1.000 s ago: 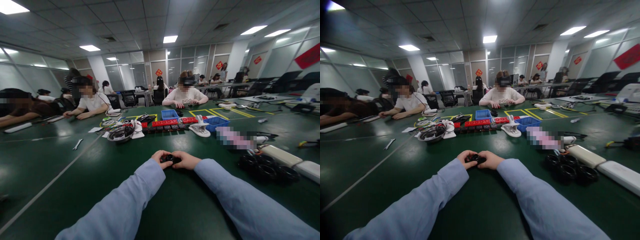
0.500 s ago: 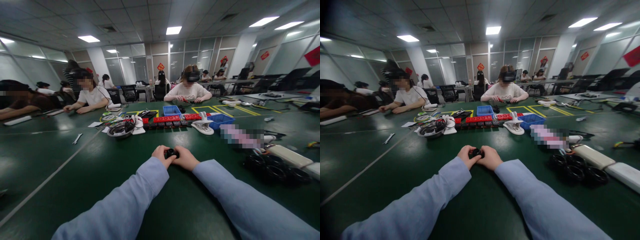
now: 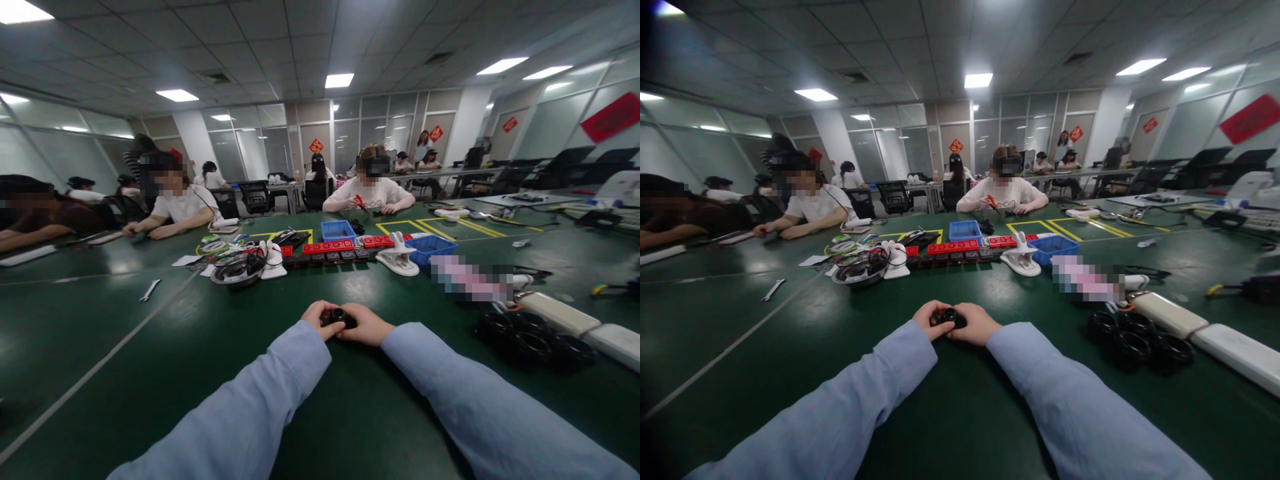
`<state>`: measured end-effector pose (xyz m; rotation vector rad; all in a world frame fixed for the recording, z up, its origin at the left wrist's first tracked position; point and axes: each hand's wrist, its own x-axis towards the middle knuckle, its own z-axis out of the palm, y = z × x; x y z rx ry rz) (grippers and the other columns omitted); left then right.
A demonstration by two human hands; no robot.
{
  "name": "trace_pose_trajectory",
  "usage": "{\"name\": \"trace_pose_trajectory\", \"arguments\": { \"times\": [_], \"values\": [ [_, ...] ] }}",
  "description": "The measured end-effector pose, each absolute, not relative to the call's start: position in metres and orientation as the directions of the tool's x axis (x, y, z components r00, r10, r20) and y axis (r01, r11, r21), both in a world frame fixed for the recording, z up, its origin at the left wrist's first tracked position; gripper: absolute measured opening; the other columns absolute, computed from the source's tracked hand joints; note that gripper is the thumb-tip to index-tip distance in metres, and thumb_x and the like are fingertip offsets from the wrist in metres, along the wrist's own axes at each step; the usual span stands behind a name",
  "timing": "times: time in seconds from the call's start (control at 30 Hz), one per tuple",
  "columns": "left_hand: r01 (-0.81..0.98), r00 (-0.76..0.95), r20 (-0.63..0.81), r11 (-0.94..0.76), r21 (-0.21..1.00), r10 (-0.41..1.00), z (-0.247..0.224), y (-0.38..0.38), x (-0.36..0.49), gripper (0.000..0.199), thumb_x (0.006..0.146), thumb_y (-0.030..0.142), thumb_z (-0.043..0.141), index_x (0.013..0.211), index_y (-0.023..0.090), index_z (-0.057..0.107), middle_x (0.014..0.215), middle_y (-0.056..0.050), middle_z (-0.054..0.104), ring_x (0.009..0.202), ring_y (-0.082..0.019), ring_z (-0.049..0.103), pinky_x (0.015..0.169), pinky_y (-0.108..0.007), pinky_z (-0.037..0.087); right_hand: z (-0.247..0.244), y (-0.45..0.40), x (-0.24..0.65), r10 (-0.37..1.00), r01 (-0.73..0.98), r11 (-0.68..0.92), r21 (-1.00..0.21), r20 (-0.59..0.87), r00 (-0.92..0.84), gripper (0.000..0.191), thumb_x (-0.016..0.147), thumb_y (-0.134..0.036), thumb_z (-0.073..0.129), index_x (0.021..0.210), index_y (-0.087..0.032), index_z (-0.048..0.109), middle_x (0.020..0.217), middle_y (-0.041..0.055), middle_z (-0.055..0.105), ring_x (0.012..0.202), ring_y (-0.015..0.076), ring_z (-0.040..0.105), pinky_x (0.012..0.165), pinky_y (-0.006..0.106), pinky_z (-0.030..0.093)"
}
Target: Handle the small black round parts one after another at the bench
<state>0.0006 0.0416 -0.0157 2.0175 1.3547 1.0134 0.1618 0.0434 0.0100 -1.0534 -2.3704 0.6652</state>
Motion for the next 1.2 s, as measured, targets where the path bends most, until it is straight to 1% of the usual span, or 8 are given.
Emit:
{"name": "trace_pose_trajectory", "arguments": {
  "times": [0.1, 0.3, 0.43, 0.53, 0.63, 0.73, 0.97, 1.2],
  "values": [
    [0.555, 0.229, 0.296, -0.374, 0.743, 0.927, -0.016, 0.041, 0.001, 0.033, 0.059, 0.024, 0.067, 0.089, 0.017, 0.057, 0.079, -0.001, 0.054, 0.073, -0.015, 0.052, 0.056, -0.023, 0.040, 0.010, 0.045, 0.162, 0.771, 0.554, 0.591, -0.586, 0.210, -0.601, 0.029, 0.062, -0.023, 0.065, 0.089, -0.016, 0.059, 0.079, 0.0009, 0.059, 0.074, 0.0161, 0.052, 0.065, 0.026, 0.038],
    [0.594, 0.158, 0.363, -0.382, 0.708, 0.919, -0.012, 0.035, 0.006, 0.030, 0.058, 0.021, 0.068, 0.085, 0.017, 0.056, 0.080, -0.001, 0.054, 0.075, -0.015, 0.053, 0.070, -0.029, 0.044, 0.004, 0.047, 0.158, 0.805, 0.617, 0.567, -0.546, 0.211, -0.554, 0.023, 0.061, -0.027, 0.066, 0.078, -0.015, 0.056, 0.074, 0.0012, 0.056, 0.070, 0.0156, 0.051, 0.059, 0.024, 0.035],
    [0.691, 0.057, 0.374, -0.307, 0.655, 0.926, -0.010, 0.033, 0.012, 0.032, 0.056, 0.026, 0.070, 0.083, 0.016, 0.055, 0.079, -0.002, 0.054, 0.075, -0.017, 0.053, 0.071, -0.032, 0.044, 0.001, 0.043, 0.148, 0.888, 0.790, 0.458, -0.408, 0.245, -0.388, 0.017, 0.064, -0.028, 0.061, 0.071, -0.016, 0.051, 0.071, 0.0036, 0.056, 0.066, 0.0162, 0.050, 0.055, 0.025, 0.032],
    [0.678, 0.049, 0.382, -0.312, 0.666, 0.923, -0.010, 0.035, 0.013, 0.031, 0.056, 0.025, 0.070, 0.082, 0.017, 0.055, 0.079, -0.001, 0.053, 0.075, -0.016, 0.053, 0.071, -0.032, 0.045, 0.003, 0.039, 0.145, 0.909, 0.852, 0.402, -0.334, 0.257, -0.328, 0.017, 0.065, -0.029, 0.059, 0.072, -0.016, 0.051, 0.073, 0.0056, 0.056, 0.068, 0.0180, 0.051, 0.058, 0.027, 0.032],
    [0.598, 0.094, 0.359, -0.340, 0.726, 0.929, -0.011, 0.038, 0.010, 0.029, 0.057, 0.021, 0.069, 0.082, 0.017, 0.055, 0.080, -0.001, 0.054, 0.074, -0.014, 0.053, 0.069, -0.029, 0.045, 0.005, 0.039, 0.147, 0.880, 0.786, 0.474, -0.397, 0.249, -0.405, 0.030, 0.062, -0.036, 0.063, 0.083, -0.016, 0.054, 0.082, 0.0066, 0.058, 0.076, 0.0202, 0.053, 0.064, 0.028, 0.035],
    [0.546, 0.154, 0.328, -0.357, 0.758, 0.932, -0.012, 0.040, 0.005, 0.029, 0.058, 0.020, 0.068, 0.085, 0.017, 0.056, 0.081, -0.001, 0.055, 0.075, -0.015, 0.054, 0.068, -0.028, 0.045, 0.007, 0.043, 0.155, 0.818, 0.650, 0.563, -0.510, 0.233, -0.526, 0.040, 0.060, -0.031, 0.066, 0.095, -0.016, 0.055, 0.090, 0.0059, 0.058, 0.083, 0.0207, 0.053, 0.071, 0.030, 0.038],
    [0.521, 0.214, 0.330, -0.393, 0.757, 0.919, -0.013, 0.041, 0.002, 0.032, 0.059, 0.021, 0.068, 0.088, 0.017, 0.056, 0.082, -0.002, 0.055, 0.076, -0.015, 0.054, 0.068, -0.027, 0.044, 0.010, 0.051, 0.165, 0.748, 0.484, 0.563, -0.670, 0.165, -0.643, 0.032, 0.059, -0.014, 0.063, 0.090, -0.015, 0.059, 0.084, 0.0012, 0.060, 0.079, 0.0176, 0.054, 0.070, 0.028, 0.040],
    [0.520, 0.238, 0.333, -0.409, 0.750, 0.912, -0.013, 0.041, 0.002, 0.033, 0.060, 0.021, 0.068, 0.090, 0.015, 0.056, 0.083, -0.003, 0.055, 0.076, -0.015, 0.053, 0.069, -0.029, 0.044, 0.012, 0.054, 0.170, 0.725, 0.380, 0.432, -0.818, 0.064, -0.686, 0.024, 0.062, -0.014, 0.060, 0.086, -0.012, 0.056, 0.079, 0.0007, 0.056, 0.072, 0.0145, 0.053, 0.065, 0.026, 0.041]
  ]
}}
